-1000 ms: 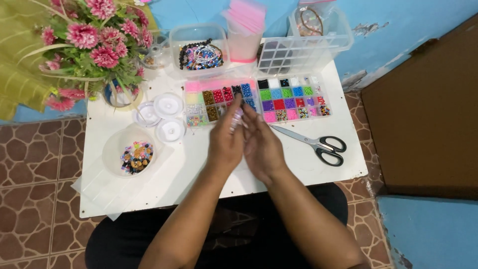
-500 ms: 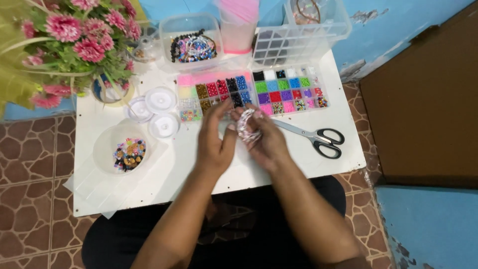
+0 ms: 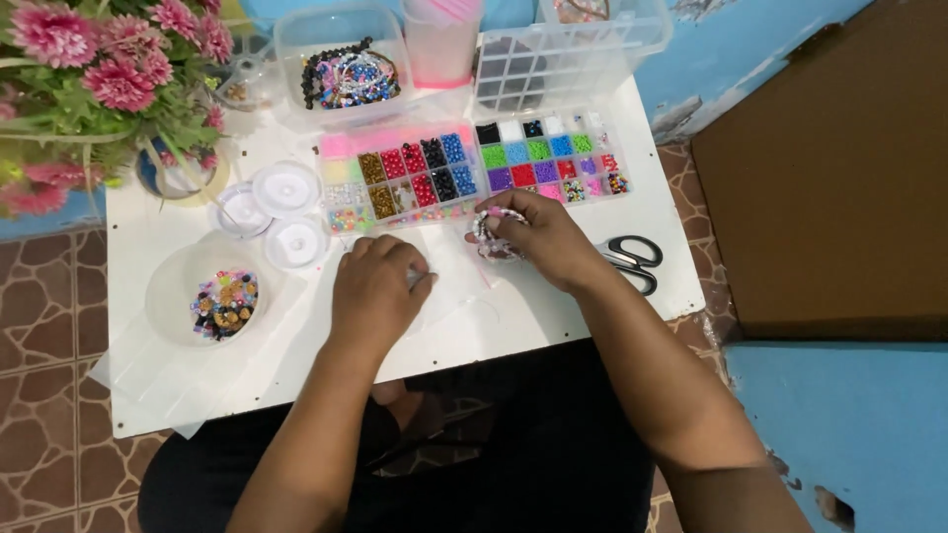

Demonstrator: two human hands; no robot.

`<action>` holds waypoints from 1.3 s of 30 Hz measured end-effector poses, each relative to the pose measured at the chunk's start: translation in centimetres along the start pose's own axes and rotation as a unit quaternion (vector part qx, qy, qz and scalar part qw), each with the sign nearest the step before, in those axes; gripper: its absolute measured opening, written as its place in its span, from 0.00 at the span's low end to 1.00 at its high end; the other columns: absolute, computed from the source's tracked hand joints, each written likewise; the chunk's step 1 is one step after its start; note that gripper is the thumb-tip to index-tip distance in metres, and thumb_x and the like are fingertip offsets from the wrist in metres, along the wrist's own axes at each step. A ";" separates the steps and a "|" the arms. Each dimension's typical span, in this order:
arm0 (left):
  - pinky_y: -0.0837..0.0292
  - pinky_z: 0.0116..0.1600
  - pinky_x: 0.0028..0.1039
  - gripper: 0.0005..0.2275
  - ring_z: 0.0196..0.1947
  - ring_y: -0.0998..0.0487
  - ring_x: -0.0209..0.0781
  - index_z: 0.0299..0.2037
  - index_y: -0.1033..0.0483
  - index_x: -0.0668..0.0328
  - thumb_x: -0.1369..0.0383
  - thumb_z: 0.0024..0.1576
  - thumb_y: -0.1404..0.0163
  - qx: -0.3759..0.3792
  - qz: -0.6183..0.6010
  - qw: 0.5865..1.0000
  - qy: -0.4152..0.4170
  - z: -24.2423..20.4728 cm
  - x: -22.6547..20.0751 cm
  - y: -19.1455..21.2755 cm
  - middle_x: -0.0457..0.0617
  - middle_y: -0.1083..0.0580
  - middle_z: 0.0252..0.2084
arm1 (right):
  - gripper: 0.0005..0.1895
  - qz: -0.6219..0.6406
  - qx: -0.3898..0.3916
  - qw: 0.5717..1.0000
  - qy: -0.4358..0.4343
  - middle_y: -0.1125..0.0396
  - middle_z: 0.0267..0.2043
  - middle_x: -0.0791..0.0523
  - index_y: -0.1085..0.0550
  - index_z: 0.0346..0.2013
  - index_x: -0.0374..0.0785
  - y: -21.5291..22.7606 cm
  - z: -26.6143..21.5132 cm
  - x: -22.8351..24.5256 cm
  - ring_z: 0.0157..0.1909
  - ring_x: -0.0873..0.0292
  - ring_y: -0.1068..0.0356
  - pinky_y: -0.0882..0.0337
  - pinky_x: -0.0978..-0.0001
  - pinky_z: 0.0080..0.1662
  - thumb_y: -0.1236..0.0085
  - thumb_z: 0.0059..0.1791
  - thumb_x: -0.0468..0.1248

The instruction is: Packaging a handmade beaded bracelet into a small plastic zip-lock bag at a jewelry workshop.

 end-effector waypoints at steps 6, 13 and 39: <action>0.24 0.47 0.43 0.09 0.45 0.18 0.57 0.44 0.24 0.58 0.70 0.54 0.44 -0.040 -0.195 0.977 0.072 -3.8 0.7 5.7 0.56 0.20 0.38 | 0.13 -0.108 0.032 0.993 0.030 0.24 0.41 0.49 0.20 0.50 0.39 -0.8 1.1 -2.7 0.45 0.54 0.26 0.26 0.57 0.52 0.40 0.50 0.29; 0.26 0.50 0.34 0.16 0.40 0.26 0.44 0.56 0.24 0.67 0.79 0.56 0.48 -0.192 -0.384 0.900 0.076 -6.7 3.0 9.6 0.52 0.28 0.35 | 0.13 -0.187 0.069 0.979 0.028 0.22 0.43 0.48 0.19 0.48 0.43 -3.6 0.6 -0.9 0.51 0.48 0.23 0.28 0.51 0.57 0.38 0.48 0.32; 0.26 0.60 0.48 0.05 0.60 0.24 0.62 0.34 0.27 0.65 0.82 0.57 0.45 -0.383 -0.469 0.764 -0.223 0.6 -5.3 11.6 0.66 0.26 0.60 | 0.26 0.134 -0.042 0.971 0.195 0.32 0.47 0.48 0.31 0.58 0.29 -3.6 2.2 5.4 0.47 0.57 0.30 0.21 0.65 0.42 0.50 0.54 0.48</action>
Point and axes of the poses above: each hand's wrist, its own z-axis towards the middle knuckle, its own y-axis out of the back of the hand, x = y × z, the point moved 9 cm from there along z, towards the middle knuckle
